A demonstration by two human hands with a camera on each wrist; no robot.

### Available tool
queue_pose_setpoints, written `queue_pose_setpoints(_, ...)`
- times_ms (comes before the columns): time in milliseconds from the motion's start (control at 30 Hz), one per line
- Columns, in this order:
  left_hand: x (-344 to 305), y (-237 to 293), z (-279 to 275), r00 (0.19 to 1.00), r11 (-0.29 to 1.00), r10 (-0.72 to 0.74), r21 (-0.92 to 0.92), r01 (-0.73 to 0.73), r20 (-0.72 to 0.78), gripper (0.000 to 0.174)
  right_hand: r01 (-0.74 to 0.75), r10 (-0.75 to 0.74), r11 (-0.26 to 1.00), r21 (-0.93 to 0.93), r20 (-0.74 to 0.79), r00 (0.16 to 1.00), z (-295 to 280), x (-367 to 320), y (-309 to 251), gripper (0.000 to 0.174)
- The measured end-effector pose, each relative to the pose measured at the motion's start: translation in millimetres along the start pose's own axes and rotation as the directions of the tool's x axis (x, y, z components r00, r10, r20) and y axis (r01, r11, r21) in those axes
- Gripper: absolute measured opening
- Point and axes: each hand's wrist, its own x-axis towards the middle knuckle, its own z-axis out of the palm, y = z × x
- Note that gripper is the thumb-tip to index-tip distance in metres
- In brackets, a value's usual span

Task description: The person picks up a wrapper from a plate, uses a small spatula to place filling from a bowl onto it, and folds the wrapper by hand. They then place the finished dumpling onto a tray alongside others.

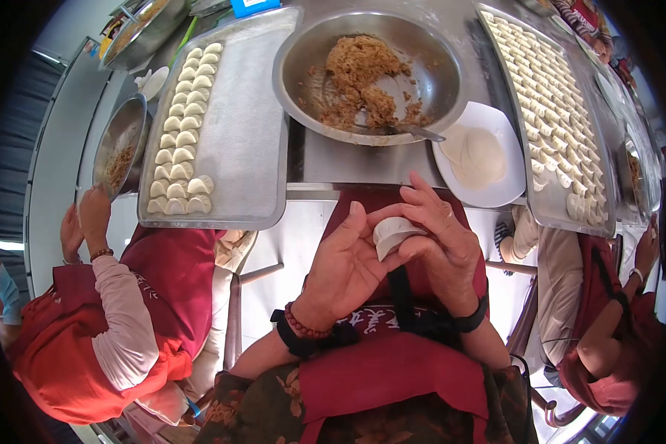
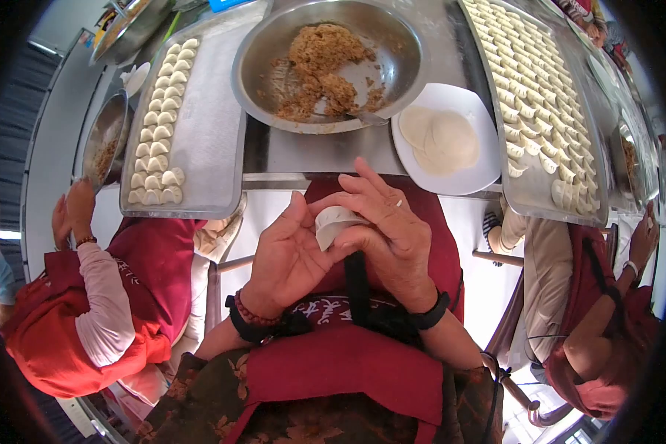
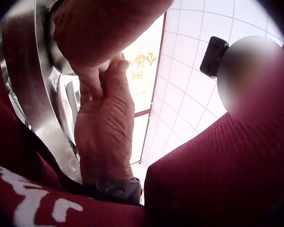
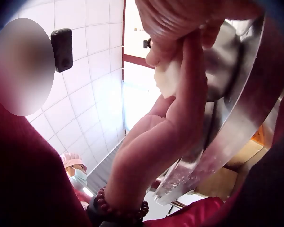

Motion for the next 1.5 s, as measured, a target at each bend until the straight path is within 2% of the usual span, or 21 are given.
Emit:
queue_pose_setpoints(67, -0.3, 0.4, -1.3, 1.0, 0.999, -0.007, 0.032, 0.008, -0.031, 0.058, -0.025, 0.026, 0.999, 0.033, -0.028, 0.999, 1.5, 0.3, 0.1, 0.02)
queue_pose_setpoints(167, -0.1, -1.9, 5.0, 0.999, 0.993, 0.017, 0.116, -0.011, -0.05, 0.06, 0.026, -0.026, 1.0, -0.002, 0.045, 0.999, 0.4, -0.9, 4.1, 0.018)
queue_pose_setpoints(367, 1.0, -2.5, 6.2, 0.998, 0.995, 0.004, 0.104, 0.003, -0.068, 0.061, 0.026, -0.023, 0.999, -0.028, 0.089, 0.996, -3.4, -2.2, 10.8, 0.02)
queue_pose_setpoints(467, -0.2, 0.3, 2.2, 0.998, 0.993, -0.002, 0.115, 0.009, -0.06, 0.063, -0.066, 0.075, 0.994, -0.082, 0.112, 0.991, -2.5, 2.8, 0.0, 0.024)
queue_pose_setpoints(567, -1.0, 4.0, 7.8, 0.993, 0.99, -0.017, 0.139, 0.034, -0.118, 0.063, -0.005, 0.029, 0.993, -0.118, 0.204, 0.979, -7.6, 1.8, 5.1, 0.03)
queue_pose_setpoints(667, -2.6, 5.8, -2.5, 0.996, 0.989, -0.055, 0.132, 0.065, -0.076, 0.06, 0.073, 0.013, 0.971, -0.226, 0.359, 0.933, -12.4, 6.3, 0.2, 0.026)
queue_pose_setpoints(767, -4.1, 7.0, 0.3, 0.983, 0.973, -0.099, 0.19, 0.128, -0.152, 0.057, 0.189, -0.025, 0.932, -0.309, 0.467, 0.884, -11.6, 7.4, -3.0, 0.018)
queue_pose_setpoints(867, -5.9, 8.4, -2.4, 0.99, 0.959, -0.12, 0.248, 0.135, -0.075, 0.054, 0.264, -0.103, 0.928, -0.265, 0.497, 0.861, -12.0, 7.6, -3.0, 0.015)
queue_pose_setpoints(1067, -4.2, 3.3, -12.4, 0.979, 0.96, -0.148, 0.217, 0.176, -0.139, 0.059, 0.291, -0.087, 0.91, -0.295, 0.551, 0.83, -13.4, 3.9, 7.4, 0.016)
queue_pose_setpoints(1167, -2.3, 2.8, -16.4, 0.99, 0.984, -0.123, 0.122, 0.131, -0.073, 0.058, 0.098, 0.028, 0.965, -0.243, 0.469, 0.883, -12.1, 5.7, -4.6, 0.021)
queue_pose_setpoints(1200, -2.4, 5.7, -18.7, 0.99, 0.987, -0.138, 0.085, 0.139, -0.017, 0.059, 0.056, 0.05, 0.973, -0.226, 0.436, 0.898, -14.1, 5.1, -4.9, 0.029)
queue_pose_setpoints(1300, -1.9, 6.6, -4.3, 0.976, 0.979, -0.125, 0.137, 0.151, -0.181, 0.061, -0.013, 0.088, 0.98, -0.2, 0.372, 0.924, -16.7, 3.2, -2.1, 0.03)
queue_pose_setpoints(1500, -0.1, 6.6, -1.3, 0.977, 0.964, -0.134, 0.208, 0.167, -0.167, 0.064, -0.028, 0.119, 0.972, -0.235, 0.387, 0.914, -18.7, 2.5, 2.2, 0.031)
